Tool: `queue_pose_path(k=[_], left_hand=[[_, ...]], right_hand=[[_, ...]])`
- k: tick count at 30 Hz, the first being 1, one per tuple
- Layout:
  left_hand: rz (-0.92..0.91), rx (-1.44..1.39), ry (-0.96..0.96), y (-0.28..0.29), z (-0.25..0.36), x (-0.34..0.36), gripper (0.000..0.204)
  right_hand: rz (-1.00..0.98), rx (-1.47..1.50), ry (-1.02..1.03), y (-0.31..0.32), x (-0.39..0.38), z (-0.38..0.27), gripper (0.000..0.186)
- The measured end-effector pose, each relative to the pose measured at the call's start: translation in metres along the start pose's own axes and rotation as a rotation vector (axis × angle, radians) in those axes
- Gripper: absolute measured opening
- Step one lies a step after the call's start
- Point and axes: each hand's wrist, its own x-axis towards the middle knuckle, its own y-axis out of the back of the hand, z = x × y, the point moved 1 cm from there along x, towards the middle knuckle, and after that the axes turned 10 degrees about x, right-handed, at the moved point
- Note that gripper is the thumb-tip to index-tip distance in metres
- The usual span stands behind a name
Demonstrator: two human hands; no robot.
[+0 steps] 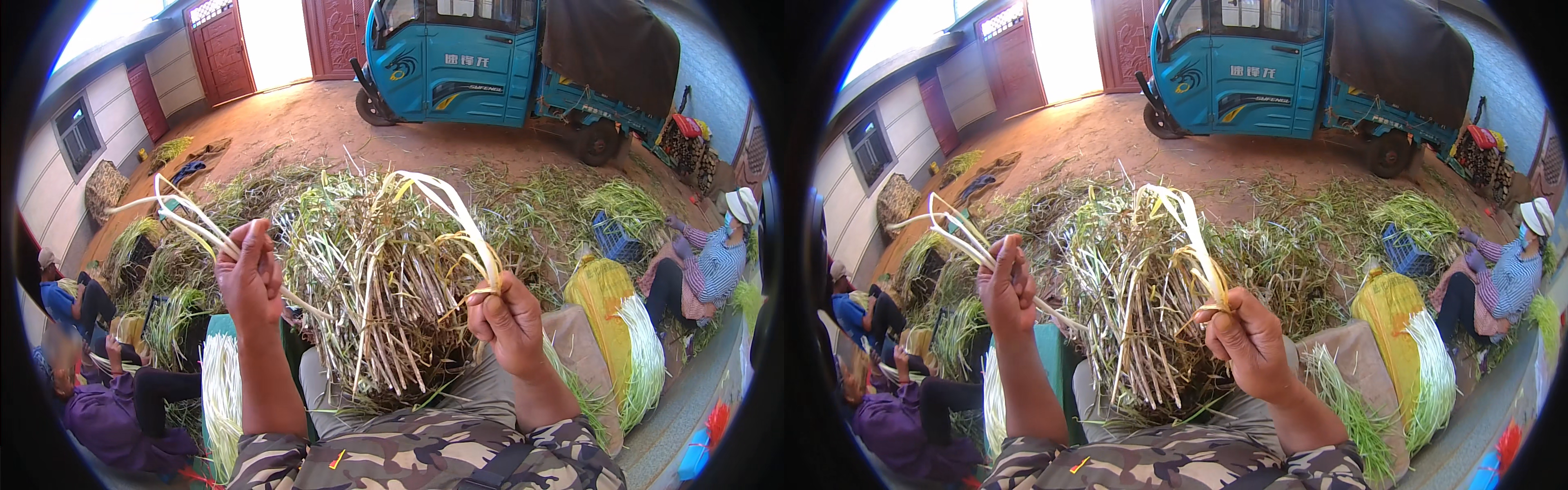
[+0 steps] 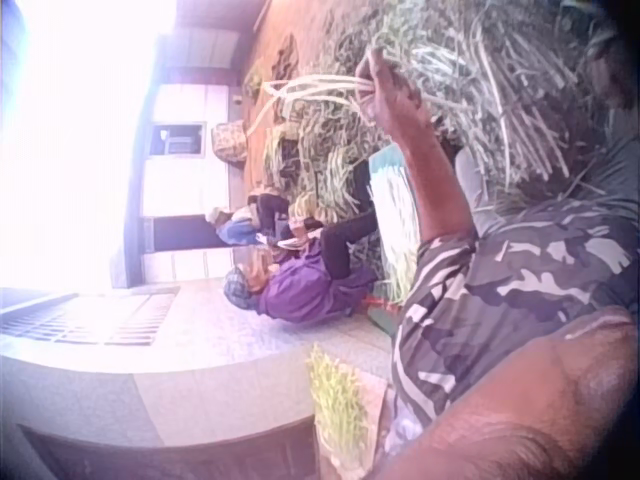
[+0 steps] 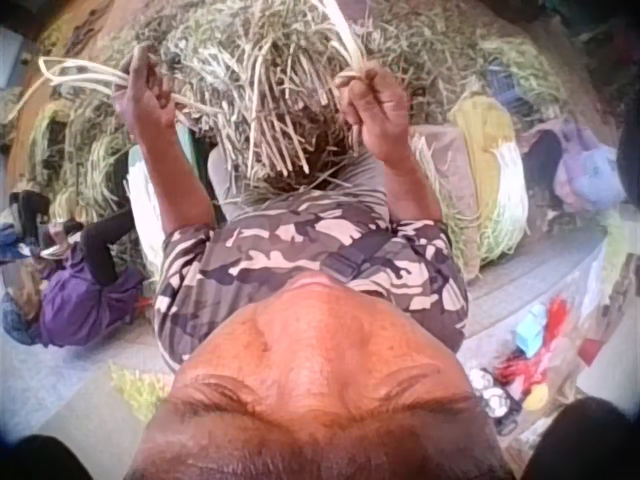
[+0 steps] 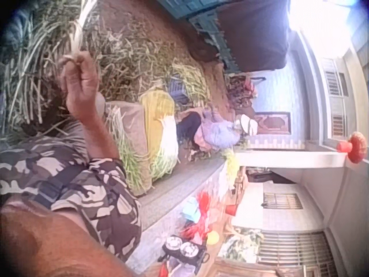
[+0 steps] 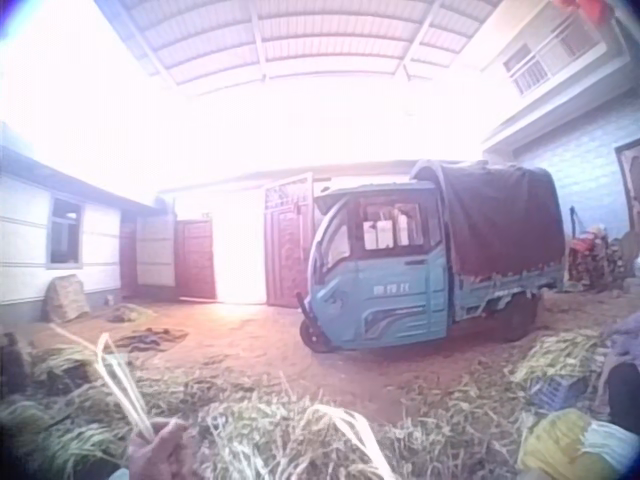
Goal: The person sits on the ground and repeatedly pulls long, thin strips from a pile of plant material, separating them by hand. The strips are gathered and placed into a growing bundle on a green block beside them.
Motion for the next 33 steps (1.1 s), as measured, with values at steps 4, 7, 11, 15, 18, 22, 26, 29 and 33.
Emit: queue_pose_path(k=[4, 7, 11, 15, 18, 22, 26, 29, 33], left_hand=[[-0.132, 0.010, 0.144, -0.031, -0.007, -0.027, 0.018], [-0.266, -0.029, 0.343, -0.056, -0.021, -0.044, 0.022], [-0.329, 0.015, 0.414, -0.068, -0.024, -0.056, 0.026], [-0.307, 0.044, 0.447, -0.071, -0.027, -0.069, 0.023], [-0.384, 0.138, 0.421, -0.068, -0.030, -0.077, 0.023], [-0.491, 0.222, 0.417, -0.060, -0.032, -0.083, 0.024], [-0.444, 0.063, 0.448, -0.056, -0.033, -0.082, 0.026], [-0.414, -0.013, 0.537, -0.053, -0.031, -0.076, 0.027], [-0.446, 0.011, 0.527, -0.052, -0.025, -0.075, 0.029]], right_hand=[[-0.069, -0.027, -0.050, -0.009, 0.000, 0.005, 0.021], [-0.079, -0.134, -0.122, -0.019, -0.004, 0.012, 0.023], [-0.113, -0.177, -0.177, -0.025, -0.006, 0.024, 0.020], [-0.100, -0.286, -0.213, -0.026, -0.007, 0.032, 0.015], [-0.065, -0.314, -0.207, -0.024, -0.006, 0.033, 0.014], [-0.065, -0.317, -0.235, -0.020, -0.005, 0.033, 0.012], [-0.108, -0.407, -0.217, -0.019, -0.007, 0.033, 0.012], [-0.177, -0.455, -0.170, -0.022, -0.008, 0.033, 0.012], [-0.207, -0.502, -0.155, -0.024, -0.008, 0.035, 0.014]])
